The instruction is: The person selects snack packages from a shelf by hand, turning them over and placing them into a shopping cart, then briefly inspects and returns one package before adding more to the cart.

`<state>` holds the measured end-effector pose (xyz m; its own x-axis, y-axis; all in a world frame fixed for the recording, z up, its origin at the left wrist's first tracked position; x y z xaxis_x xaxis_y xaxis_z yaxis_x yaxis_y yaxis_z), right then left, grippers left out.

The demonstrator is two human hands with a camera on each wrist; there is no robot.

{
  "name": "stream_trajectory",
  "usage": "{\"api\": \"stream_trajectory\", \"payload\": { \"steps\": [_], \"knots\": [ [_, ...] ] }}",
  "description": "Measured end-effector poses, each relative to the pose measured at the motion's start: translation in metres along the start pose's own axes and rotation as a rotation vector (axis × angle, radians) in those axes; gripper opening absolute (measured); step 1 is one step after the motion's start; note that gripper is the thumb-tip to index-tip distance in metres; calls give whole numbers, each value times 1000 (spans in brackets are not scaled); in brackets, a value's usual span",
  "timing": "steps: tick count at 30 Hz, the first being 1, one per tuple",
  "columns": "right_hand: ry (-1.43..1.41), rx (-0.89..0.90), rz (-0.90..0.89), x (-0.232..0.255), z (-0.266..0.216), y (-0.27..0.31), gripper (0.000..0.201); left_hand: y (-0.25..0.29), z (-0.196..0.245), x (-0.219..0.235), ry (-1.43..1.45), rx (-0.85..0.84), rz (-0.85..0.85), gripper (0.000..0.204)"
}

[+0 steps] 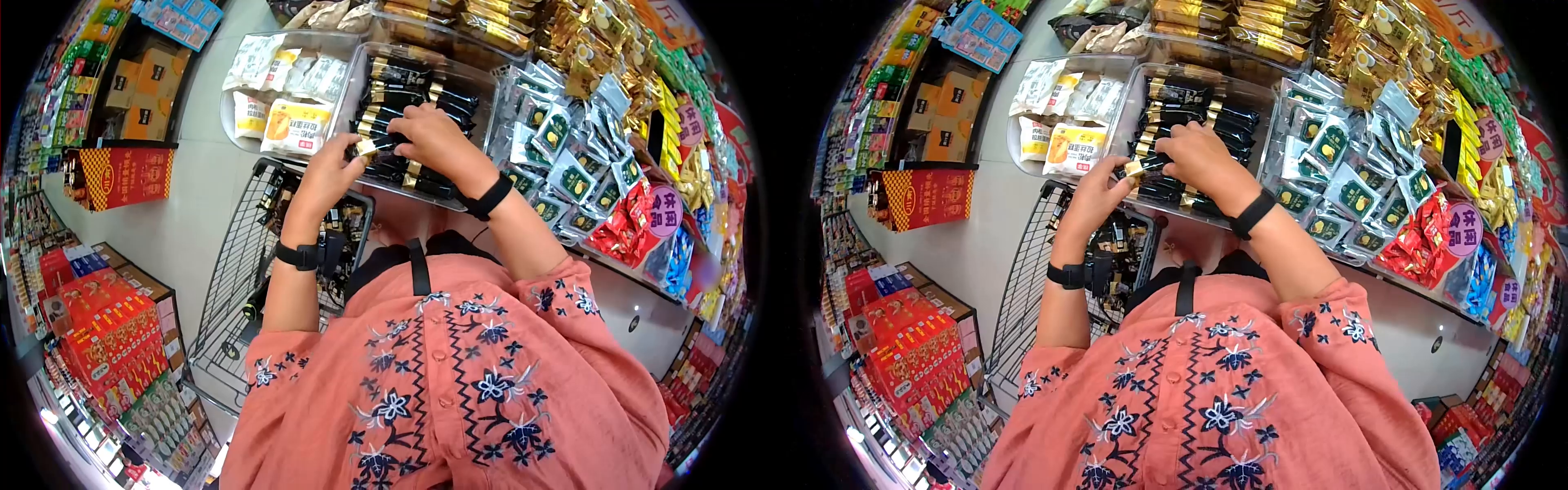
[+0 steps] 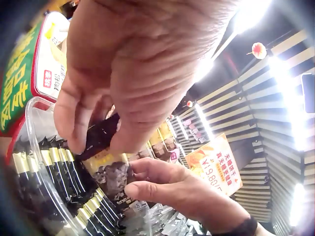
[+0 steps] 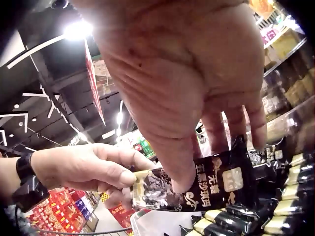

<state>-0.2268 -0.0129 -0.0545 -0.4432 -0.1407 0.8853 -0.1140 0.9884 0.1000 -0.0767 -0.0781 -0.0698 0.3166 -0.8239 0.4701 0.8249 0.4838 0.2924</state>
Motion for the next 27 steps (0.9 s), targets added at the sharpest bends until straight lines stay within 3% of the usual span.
{"api": "stream_trajectory", "payload": {
  "steps": [3,7,10,18,22,27],
  "knots": [
    [-68,-125,15,-4,21,-11,31,16,5,20,-117,-111,262,45],
    [-45,-242,102,-18,54,-28,29,43,-28,28,140,84,260,45],
    [46,-271,139,-34,67,-37,28,66,-48,20,261,127,254,44],
    [123,-273,243,-31,76,-45,28,112,-81,3,351,312,312,44],
    [150,-256,336,-21,78,-47,31,115,-83,-5,399,291,306,44],
    [206,-258,315,-26,83,-52,30,113,-84,-11,365,289,272,42]
  ]
}}
Point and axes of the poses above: each hand's wrist, its own y-axis away from the middle knuckle, its own x-axis out of the back of the hand, z = x × y, the point moved 9 cm from there along -y, towards the middle knuckle, and after that the axes turned 13 degrees about -z, right-handed, at the moved point
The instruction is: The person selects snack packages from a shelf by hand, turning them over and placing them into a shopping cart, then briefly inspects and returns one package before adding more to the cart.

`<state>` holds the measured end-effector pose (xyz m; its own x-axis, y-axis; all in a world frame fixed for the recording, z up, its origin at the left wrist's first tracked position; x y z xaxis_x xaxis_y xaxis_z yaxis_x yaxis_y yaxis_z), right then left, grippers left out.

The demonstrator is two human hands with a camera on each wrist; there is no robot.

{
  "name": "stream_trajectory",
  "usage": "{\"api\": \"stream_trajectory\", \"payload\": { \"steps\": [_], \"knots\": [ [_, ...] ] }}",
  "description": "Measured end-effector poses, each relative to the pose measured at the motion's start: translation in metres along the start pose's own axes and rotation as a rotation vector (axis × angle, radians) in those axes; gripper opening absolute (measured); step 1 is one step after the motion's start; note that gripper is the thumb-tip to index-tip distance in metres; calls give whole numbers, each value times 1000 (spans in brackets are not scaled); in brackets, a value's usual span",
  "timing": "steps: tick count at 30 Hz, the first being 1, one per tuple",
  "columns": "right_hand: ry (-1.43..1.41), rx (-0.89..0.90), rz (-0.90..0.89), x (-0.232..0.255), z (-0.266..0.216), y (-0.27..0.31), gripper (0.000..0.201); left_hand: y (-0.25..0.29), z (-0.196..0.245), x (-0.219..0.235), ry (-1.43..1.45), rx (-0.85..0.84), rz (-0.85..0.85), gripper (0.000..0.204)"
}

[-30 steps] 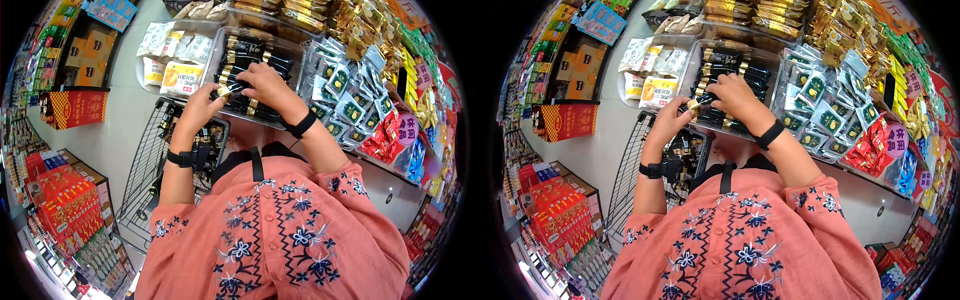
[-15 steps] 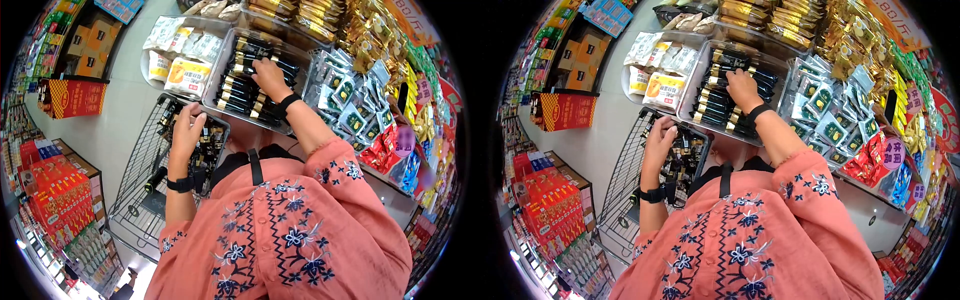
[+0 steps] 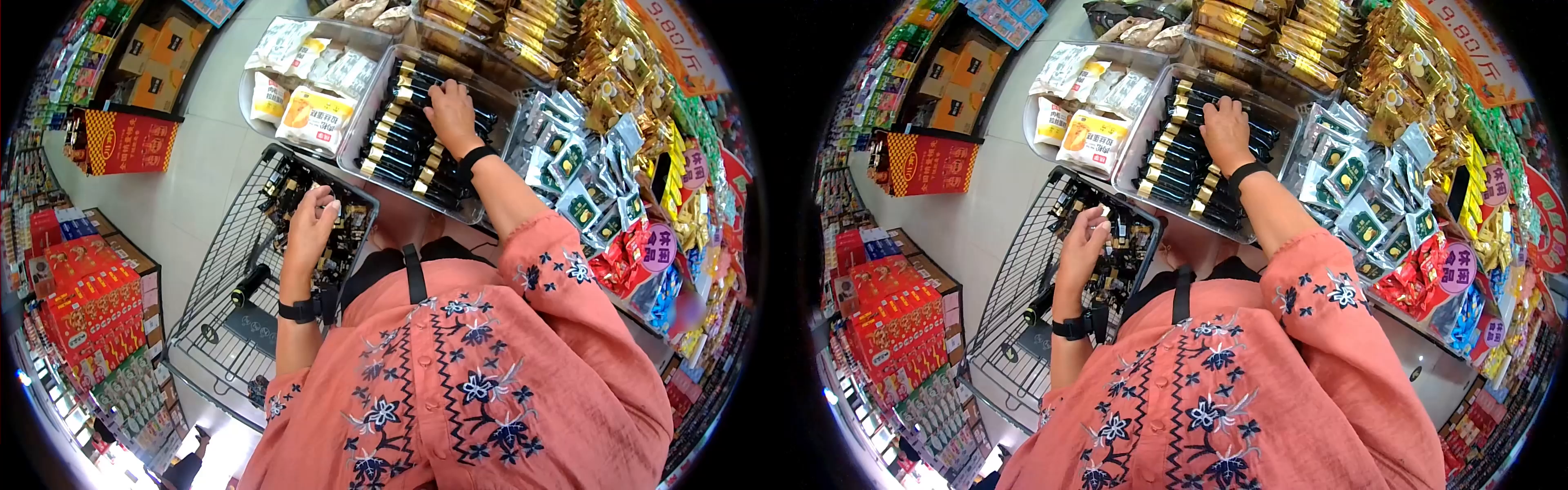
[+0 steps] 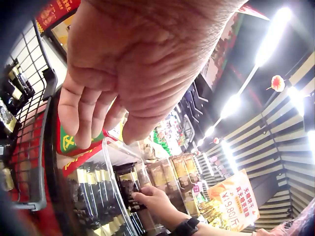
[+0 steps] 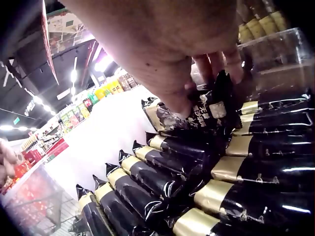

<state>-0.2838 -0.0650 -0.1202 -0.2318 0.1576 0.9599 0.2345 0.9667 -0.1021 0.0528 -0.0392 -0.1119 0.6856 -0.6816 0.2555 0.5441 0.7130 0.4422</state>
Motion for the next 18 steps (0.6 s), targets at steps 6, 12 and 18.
{"api": "stream_trajectory", "payload": {
  "steps": [6,12,18],
  "knots": [
    [-22,-10,-46,-7,3,-8,32,3,-3,-4,-44,23,-33,43],
    [-19,6,-28,-9,0,-12,35,6,-15,-4,-56,45,-43,42],
    [-112,-15,-115,-21,21,-21,34,10,-26,-1,-66,65,-38,41]
  ]
}}
Point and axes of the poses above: each hand's wrist, its own y-axis away from the middle knuckle, its own x-axis out of the back of the hand, z = x × y, the point moved 9 cm from there along -y, towards the middle knuckle, and after that the axes turned 13 degrees about -z, right-handed, at the moved point
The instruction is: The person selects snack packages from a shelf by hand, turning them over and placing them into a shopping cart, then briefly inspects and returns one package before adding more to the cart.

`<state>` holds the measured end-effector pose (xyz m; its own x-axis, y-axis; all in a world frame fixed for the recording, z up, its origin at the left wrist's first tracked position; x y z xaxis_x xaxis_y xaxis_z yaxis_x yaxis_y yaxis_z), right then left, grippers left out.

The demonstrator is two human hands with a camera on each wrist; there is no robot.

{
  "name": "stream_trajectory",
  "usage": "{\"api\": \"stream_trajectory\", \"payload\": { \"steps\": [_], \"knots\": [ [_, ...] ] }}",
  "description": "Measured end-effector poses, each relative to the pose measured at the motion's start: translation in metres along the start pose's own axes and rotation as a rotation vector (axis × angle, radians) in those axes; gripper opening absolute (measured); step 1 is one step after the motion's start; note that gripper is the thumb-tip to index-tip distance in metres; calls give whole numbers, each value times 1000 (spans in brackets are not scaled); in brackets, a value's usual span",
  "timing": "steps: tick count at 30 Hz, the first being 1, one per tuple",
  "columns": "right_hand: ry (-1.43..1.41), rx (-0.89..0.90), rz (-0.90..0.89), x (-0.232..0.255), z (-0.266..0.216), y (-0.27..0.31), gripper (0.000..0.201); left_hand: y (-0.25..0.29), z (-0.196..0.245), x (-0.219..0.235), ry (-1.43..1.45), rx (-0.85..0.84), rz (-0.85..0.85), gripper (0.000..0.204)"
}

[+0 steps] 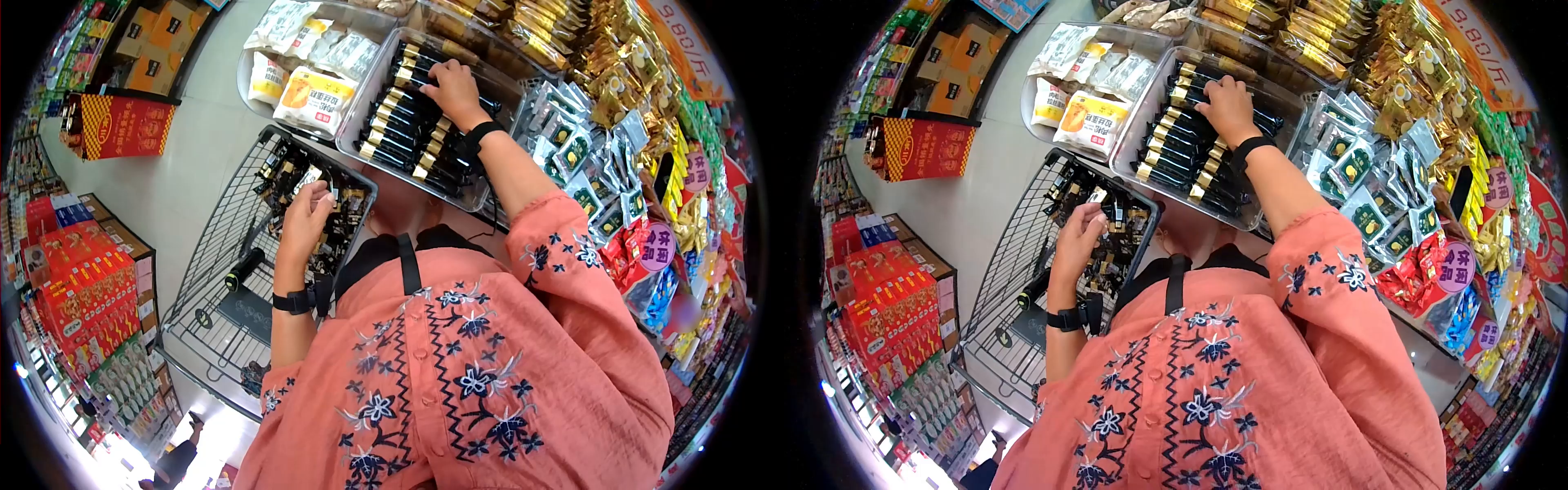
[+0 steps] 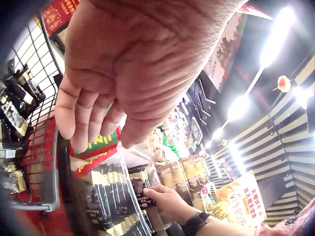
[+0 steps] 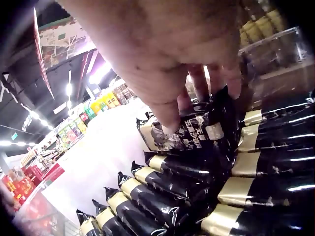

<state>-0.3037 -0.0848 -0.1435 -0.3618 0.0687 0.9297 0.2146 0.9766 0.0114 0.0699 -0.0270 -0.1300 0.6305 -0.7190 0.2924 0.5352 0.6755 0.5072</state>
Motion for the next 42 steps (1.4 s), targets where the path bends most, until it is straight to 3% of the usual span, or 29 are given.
{"api": "stream_trajectory", "payload": {
  "steps": [7,19,29,33,37,38,39,42],
  "knots": [
    [-7,-63,-129,-1,3,-13,30,4,-5,0,46,18,13,41],
    [98,21,18,5,-18,-4,27,4,-24,6,27,43,18,43],
    [234,21,-26,-4,-21,-14,32,4,-49,0,105,62,-6,43],
    [111,47,28,15,-25,-11,32,-1,-84,20,160,135,32,43],
    [-237,100,17,37,-50,-5,29,-17,-136,40,276,222,113,40],
    [-503,72,-46,37,-58,2,29,-24,-155,43,231,262,128,39],
    [-633,61,-107,41,-74,11,29,-32,-182,43,200,359,118,39],
    [-918,29,-409,10,-107,41,26,-57,-211,27,91,382,97,38]
  ]
}}
Point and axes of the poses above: each hand's wrist, its own y-axis away from the middle knuckle, its own x-axis out of the back of the hand, z = x × y, the point moved 9 cm from there along -y, towards the middle knuckle, and after that the axes turned 13 degrees about -z, right-handed, at the moved point
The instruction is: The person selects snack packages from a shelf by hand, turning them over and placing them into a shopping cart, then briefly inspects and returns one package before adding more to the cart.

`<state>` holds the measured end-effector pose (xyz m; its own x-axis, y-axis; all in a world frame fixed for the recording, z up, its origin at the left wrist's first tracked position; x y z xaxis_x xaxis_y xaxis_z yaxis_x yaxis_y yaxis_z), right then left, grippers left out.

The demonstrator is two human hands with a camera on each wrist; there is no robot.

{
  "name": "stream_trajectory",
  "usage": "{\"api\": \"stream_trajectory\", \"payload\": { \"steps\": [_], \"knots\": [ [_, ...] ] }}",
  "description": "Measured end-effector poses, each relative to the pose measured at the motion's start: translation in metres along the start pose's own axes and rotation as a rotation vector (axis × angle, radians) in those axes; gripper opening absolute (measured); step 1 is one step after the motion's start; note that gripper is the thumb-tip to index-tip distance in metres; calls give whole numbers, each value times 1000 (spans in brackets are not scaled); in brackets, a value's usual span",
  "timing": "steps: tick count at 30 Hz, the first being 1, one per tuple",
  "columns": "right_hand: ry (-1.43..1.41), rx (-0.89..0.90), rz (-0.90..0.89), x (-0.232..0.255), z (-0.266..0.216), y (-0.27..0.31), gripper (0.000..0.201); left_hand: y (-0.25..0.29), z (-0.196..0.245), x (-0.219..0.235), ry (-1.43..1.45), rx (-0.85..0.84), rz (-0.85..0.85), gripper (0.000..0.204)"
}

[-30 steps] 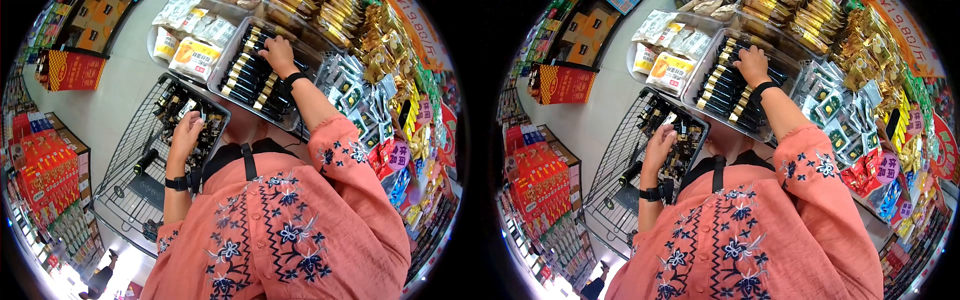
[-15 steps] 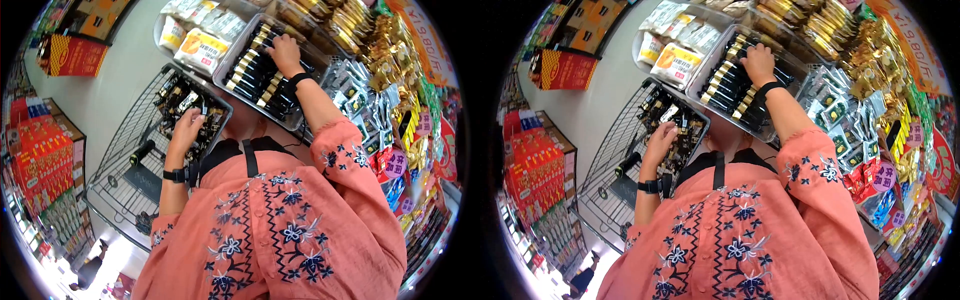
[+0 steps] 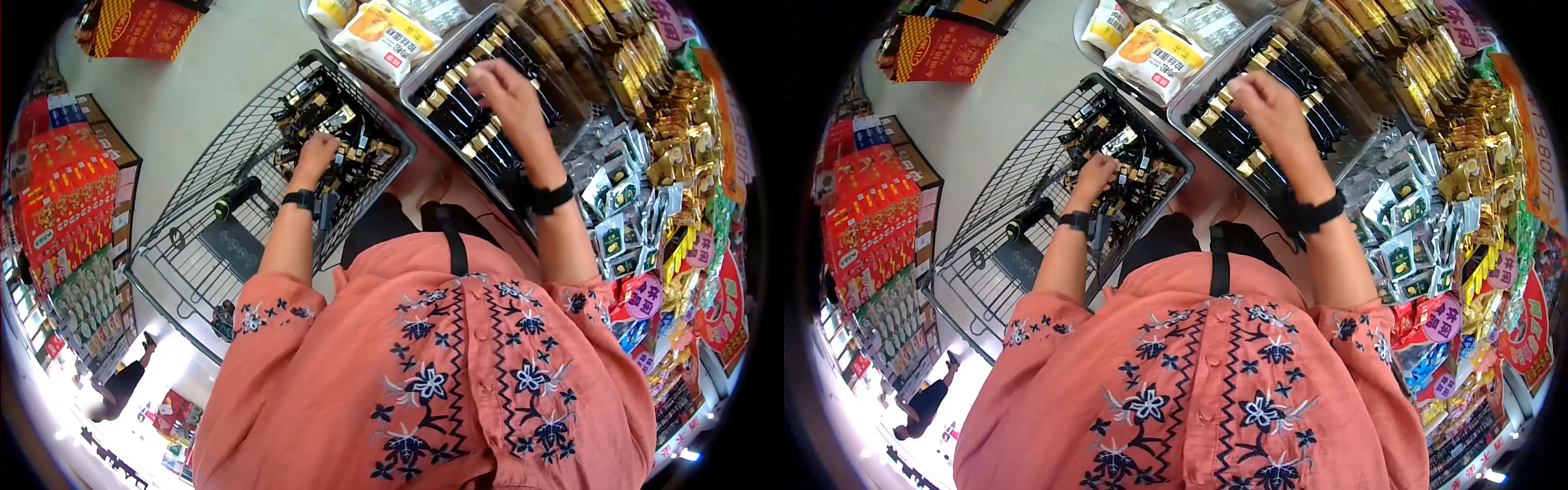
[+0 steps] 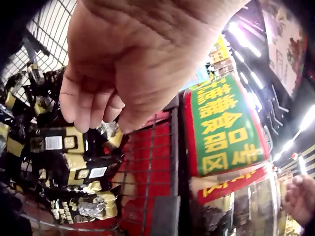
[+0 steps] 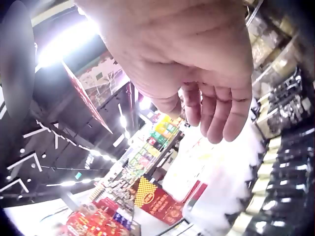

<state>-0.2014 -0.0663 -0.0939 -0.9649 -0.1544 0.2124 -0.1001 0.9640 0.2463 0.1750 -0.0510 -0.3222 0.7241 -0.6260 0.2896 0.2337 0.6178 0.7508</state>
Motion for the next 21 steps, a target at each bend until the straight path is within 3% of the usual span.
{"api": "stream_trajectory", "payload": {
  "steps": [2,5,6,10,13,17,21],
  "knots": [
    [-132,-97,-170,-36,6,12,25,-32,-14,-19,-170,-54,-26,39],
    [-184,-111,-217,-65,14,24,25,-53,-14,-38,-313,-155,139,38],
    [-163,-141,-252,-70,22,26,23,-54,-11,-41,-385,-115,225,39],
    [-244,-242,-238,-79,36,34,21,-52,15,-48,-469,31,144,45],
    [-246,-243,-225,-79,41,35,21,-49,34,-47,-467,-42,204,47],
    [-288,-262,-243,-82,36,38,19,-51,34,-56,-528,161,38,46],
    [-318,-253,-243,-83,34,40,17,-53,23,-57,-455,143,70,54]
  ]
}}
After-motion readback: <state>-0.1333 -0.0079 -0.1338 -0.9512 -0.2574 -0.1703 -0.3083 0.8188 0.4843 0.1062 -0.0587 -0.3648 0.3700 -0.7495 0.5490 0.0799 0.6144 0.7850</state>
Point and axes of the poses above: each hand's wrist, its own y-axis away from the middle knuckle, its own x-axis out of the back of the hand, z = x × y, the point moved 9 cm from there along -y, towards the middle knuckle, and after that the axes turned 13 degrees about -z, right-handed, at the moved point
